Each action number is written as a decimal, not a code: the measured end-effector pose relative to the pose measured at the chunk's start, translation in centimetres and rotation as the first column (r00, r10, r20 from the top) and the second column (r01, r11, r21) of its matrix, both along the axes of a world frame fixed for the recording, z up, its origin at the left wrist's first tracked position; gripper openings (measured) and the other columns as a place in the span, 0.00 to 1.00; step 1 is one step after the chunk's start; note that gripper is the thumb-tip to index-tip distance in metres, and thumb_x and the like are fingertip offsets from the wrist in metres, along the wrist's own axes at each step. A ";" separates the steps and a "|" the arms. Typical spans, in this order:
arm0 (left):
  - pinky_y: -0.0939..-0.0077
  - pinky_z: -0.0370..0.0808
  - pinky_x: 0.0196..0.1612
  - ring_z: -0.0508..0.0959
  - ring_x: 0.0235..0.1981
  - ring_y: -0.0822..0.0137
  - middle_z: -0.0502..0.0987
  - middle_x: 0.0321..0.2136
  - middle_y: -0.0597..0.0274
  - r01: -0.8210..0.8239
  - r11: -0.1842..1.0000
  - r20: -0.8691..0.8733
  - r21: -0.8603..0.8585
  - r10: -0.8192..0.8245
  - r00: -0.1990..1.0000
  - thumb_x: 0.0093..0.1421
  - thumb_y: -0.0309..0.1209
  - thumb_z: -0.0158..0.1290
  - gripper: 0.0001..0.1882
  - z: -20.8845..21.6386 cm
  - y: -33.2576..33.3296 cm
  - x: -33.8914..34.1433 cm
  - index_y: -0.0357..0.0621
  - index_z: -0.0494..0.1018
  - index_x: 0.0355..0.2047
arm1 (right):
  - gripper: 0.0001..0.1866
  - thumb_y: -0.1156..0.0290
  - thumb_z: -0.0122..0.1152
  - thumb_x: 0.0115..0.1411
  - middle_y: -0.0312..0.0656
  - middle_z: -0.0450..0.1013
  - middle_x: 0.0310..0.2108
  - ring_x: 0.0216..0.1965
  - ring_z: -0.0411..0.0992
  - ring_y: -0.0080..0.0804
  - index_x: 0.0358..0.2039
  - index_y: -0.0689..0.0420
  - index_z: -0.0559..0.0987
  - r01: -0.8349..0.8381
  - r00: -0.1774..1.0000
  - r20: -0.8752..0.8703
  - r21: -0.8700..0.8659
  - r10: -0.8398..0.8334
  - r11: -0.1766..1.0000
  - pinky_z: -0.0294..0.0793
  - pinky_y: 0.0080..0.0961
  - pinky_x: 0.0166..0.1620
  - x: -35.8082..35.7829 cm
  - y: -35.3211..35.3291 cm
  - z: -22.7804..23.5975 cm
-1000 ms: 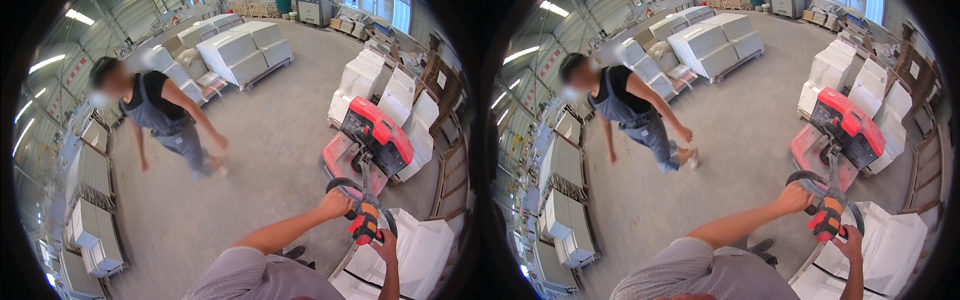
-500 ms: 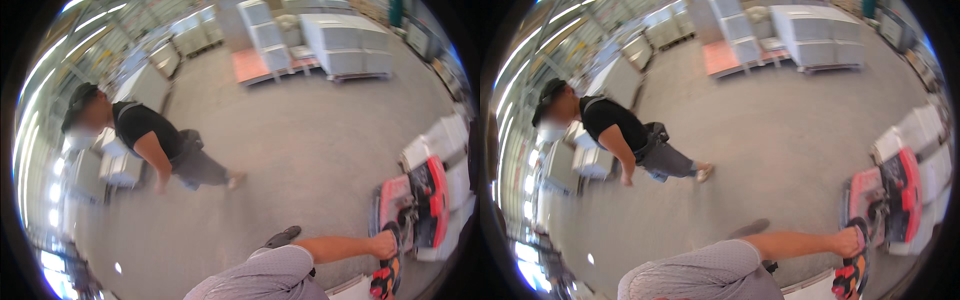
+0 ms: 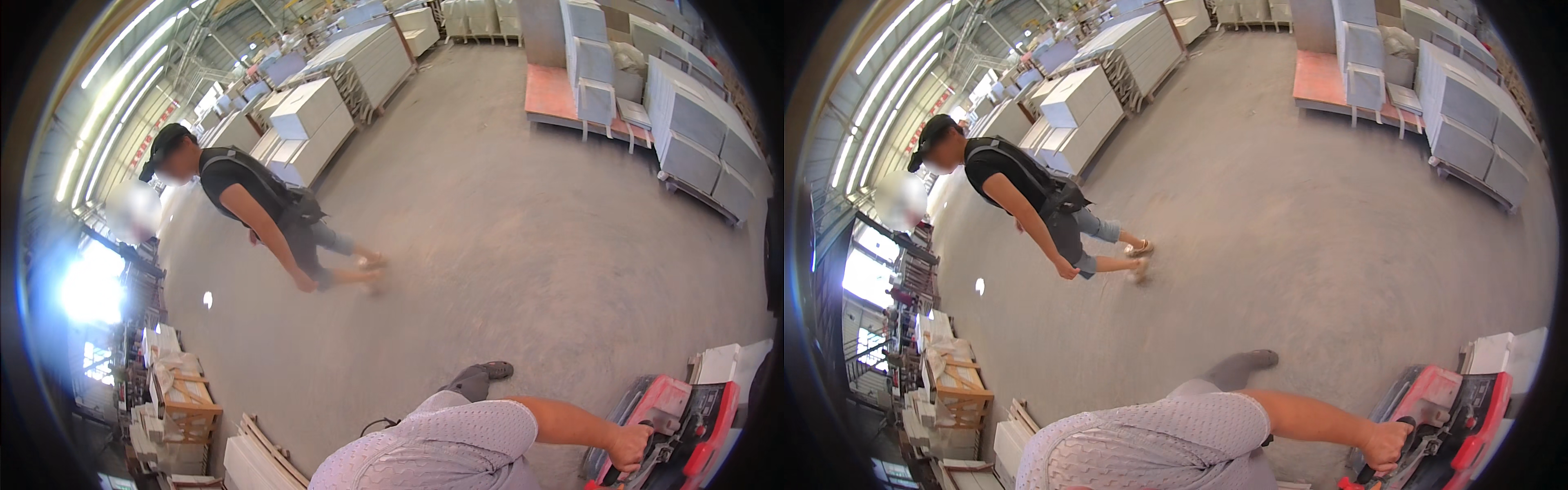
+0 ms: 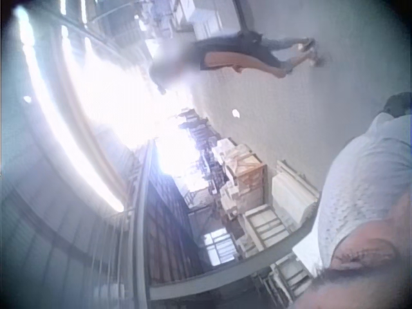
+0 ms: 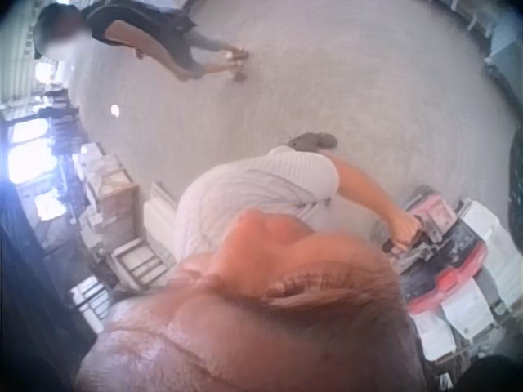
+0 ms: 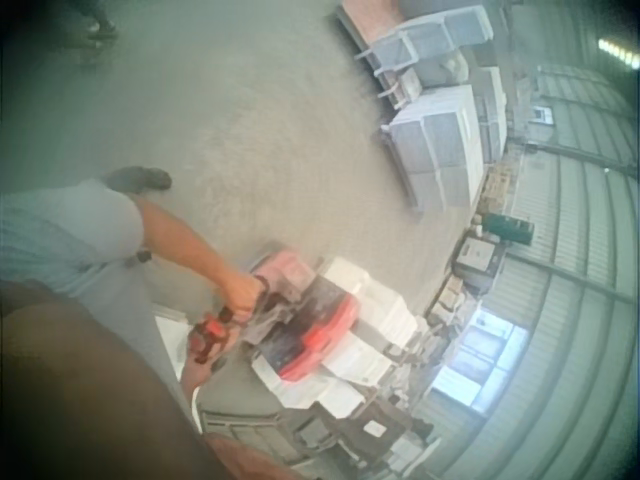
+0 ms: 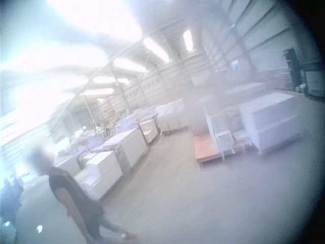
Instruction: The person operates a red manual pallet jack in a warehouse, moving it forward and backward between stacks of white foam blocks and wooden pallets. The person steers the jack around obstacles and positions it near different stacks throughout the clip.
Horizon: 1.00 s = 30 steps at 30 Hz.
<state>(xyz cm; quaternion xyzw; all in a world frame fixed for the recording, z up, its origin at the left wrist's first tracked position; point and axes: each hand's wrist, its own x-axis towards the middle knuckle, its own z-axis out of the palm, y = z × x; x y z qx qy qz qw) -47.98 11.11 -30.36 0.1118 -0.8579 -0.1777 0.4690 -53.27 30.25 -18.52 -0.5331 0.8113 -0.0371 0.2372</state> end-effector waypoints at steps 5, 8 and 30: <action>0.54 0.65 0.27 0.71 0.13 0.51 0.67 0.06 0.60 -0.017 1.000 -0.075 0.013 0.018 0.997 0.41 0.43 0.58 0.17 -0.9 -2.7 -1.2 0.51 0.70 0.04 | 0.26 0.50 0.72 0.46 0.44 0.79 0.28 0.32 0.78 0.43 0.36 0.58 0.79 0.004 0.999 -0.040 0.010 -0.003 1.000 0.75 0.39 0.38 -0.8 -0.5 -0.7; 0.54 0.66 0.28 0.72 0.14 0.50 0.69 0.07 0.58 0.020 0.999 -0.082 0.049 -0.016 0.997 0.41 0.43 0.59 0.17 -0.5 -4.8 -0.7 0.49 0.71 0.05 | 0.26 0.48 0.71 0.47 0.44 0.79 0.28 0.32 0.78 0.44 0.36 0.58 0.79 0.052 0.997 -0.053 0.024 -0.050 0.998 0.75 0.40 0.38 -1.7 0.1 -0.6; 0.61 0.73 0.34 0.67 0.15 0.53 0.65 0.10 0.58 -0.106 0.988 0.359 -0.111 0.139 0.923 0.49 0.28 0.57 0.15 -2.0 -28.8 -29.2 0.45 0.64 0.11 | 0.21 0.48 0.68 0.46 0.43 0.77 0.23 0.25 0.78 0.46 0.24 0.55 0.77 -0.176 0.960 0.142 -0.373 0.243 0.911 0.76 0.42 0.31 -49.1 -24.2 -17.4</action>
